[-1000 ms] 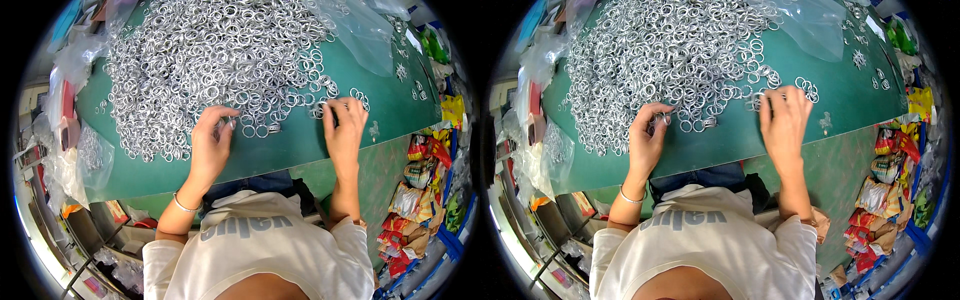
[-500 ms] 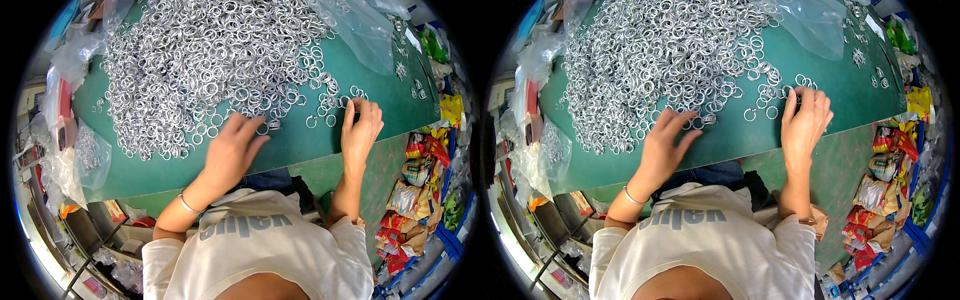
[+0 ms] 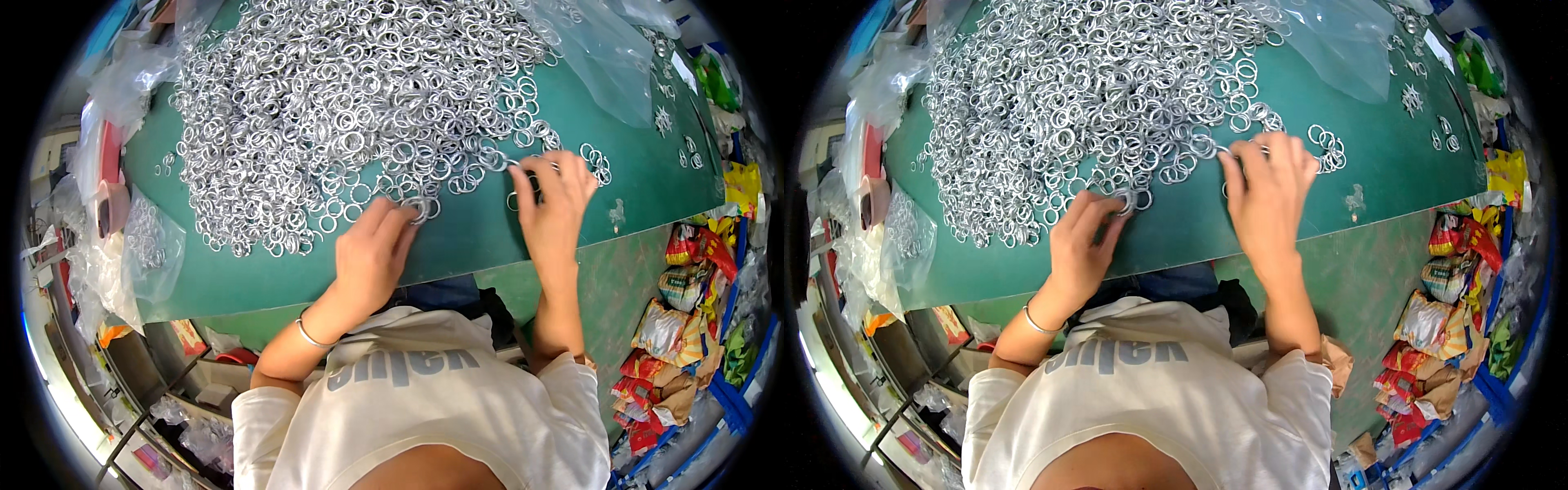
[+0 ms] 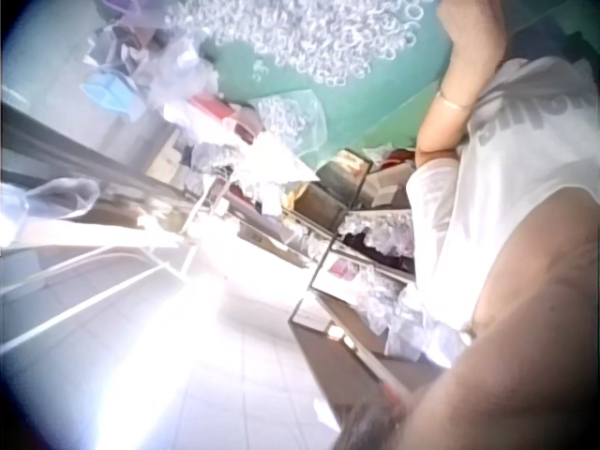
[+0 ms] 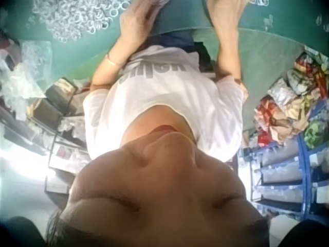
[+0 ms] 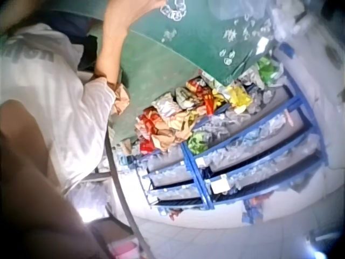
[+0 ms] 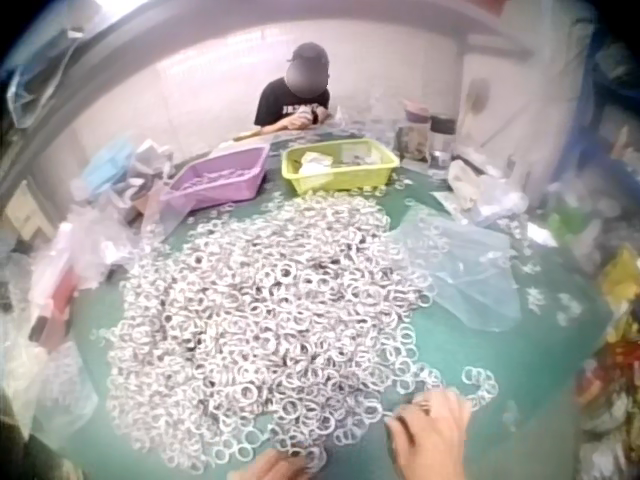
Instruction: The person gathers small metal rings from a pile, places them into a clear plastic bag, and sorts through a large quantity of the rings on a green work surface.
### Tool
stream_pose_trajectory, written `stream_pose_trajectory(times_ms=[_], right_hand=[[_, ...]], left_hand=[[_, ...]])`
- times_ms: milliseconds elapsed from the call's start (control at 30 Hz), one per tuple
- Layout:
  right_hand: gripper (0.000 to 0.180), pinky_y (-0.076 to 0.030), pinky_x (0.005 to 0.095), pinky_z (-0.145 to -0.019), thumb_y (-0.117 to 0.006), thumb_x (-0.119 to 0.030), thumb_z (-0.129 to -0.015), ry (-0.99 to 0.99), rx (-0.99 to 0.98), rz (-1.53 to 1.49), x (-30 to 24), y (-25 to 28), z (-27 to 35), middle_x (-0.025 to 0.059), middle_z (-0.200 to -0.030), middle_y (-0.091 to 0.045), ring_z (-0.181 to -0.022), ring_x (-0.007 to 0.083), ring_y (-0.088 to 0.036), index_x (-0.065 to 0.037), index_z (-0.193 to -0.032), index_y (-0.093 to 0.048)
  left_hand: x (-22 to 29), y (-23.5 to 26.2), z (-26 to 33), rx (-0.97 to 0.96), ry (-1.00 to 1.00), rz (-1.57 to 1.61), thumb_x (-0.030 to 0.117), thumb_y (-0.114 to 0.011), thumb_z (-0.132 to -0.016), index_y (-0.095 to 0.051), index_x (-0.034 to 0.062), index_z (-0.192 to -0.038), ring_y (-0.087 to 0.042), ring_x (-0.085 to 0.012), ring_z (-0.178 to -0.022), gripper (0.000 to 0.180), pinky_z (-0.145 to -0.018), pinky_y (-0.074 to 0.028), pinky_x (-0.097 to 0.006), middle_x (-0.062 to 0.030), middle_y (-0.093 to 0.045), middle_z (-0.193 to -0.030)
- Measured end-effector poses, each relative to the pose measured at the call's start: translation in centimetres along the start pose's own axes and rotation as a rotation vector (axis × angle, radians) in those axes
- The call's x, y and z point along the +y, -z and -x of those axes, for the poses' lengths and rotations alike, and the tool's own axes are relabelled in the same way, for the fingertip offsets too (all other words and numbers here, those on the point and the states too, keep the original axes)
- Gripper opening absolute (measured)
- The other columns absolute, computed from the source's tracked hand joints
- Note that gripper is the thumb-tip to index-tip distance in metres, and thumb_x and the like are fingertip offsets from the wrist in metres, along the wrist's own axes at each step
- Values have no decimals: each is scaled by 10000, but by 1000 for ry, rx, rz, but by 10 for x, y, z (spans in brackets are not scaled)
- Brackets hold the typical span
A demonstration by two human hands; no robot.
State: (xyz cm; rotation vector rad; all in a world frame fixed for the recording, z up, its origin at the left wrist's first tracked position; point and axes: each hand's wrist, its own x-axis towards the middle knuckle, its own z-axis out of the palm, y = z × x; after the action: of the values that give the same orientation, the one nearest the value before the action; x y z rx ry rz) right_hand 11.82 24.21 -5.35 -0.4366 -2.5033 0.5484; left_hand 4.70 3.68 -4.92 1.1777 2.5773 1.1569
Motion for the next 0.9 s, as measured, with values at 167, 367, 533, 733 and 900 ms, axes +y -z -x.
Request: stream_pose_trajectory(times_ms=[167, 367, 533, 733, 900], right_hand=[[59, -306, 226, -497, -658, -15, -768, -335, -103, -474, -3, 9, 12, 35, -670, -493, -542, 96, -430, -16, -800, -609], [87, -217, 180, -408, -590, -64, -868, -763, -247, -1017, -9, 9, 15, -33, -587, -484, -460, 11, -339, 5, -817, -608], [152, -180, 176, -375, -554, -115, -899, -872, -403, -1245, -23, 5, 18, -37, -542, -467, -419, 9, -329, 10, -834, -612], [139, -186, 176, -374, -554, -108, -895, -900, -423, -1349, -35, -1, 26, -30, -545, -468, -422, 9, -343, 1, -826, -605], [140, -180, 180, -380, -548, -101, -895, -781, -414, -1262, -32, -3, 31, -32, -547, -452, -431, 7, -330, -7, -796, -577]], left_hand=[[-13, 7, 12, 62, 128, -95, -47, -599, -749, -595, 58, -882, -550, -270, -617, 169, -521, -436, -355, -85, -513, -771], [-12, 14, 14, 63, 212, -98, -62, -624, -732, -570, 66, -1027, -464, -193, -598, 326, -511, -384, -303, -79, -440, -723], [19, 10, 0, -11, 187, 256, 42, -720, -723, -590, 70, -1041, -393, -108, -555, 345, -473, -323, -246, -14, -427, -686], [29, -13, -9, -73, 81, 300, 61, -712, -736, -601, 41, -977, -448, -167, -537, 267, -473, -369, -272, -56, -474, -684], [22, -10, -10, -106, 127, 406, 41, -621, -808, -568, 0, -945, -517, -212, -515, 152, -482, -411, -314, -110, -532, -700]])
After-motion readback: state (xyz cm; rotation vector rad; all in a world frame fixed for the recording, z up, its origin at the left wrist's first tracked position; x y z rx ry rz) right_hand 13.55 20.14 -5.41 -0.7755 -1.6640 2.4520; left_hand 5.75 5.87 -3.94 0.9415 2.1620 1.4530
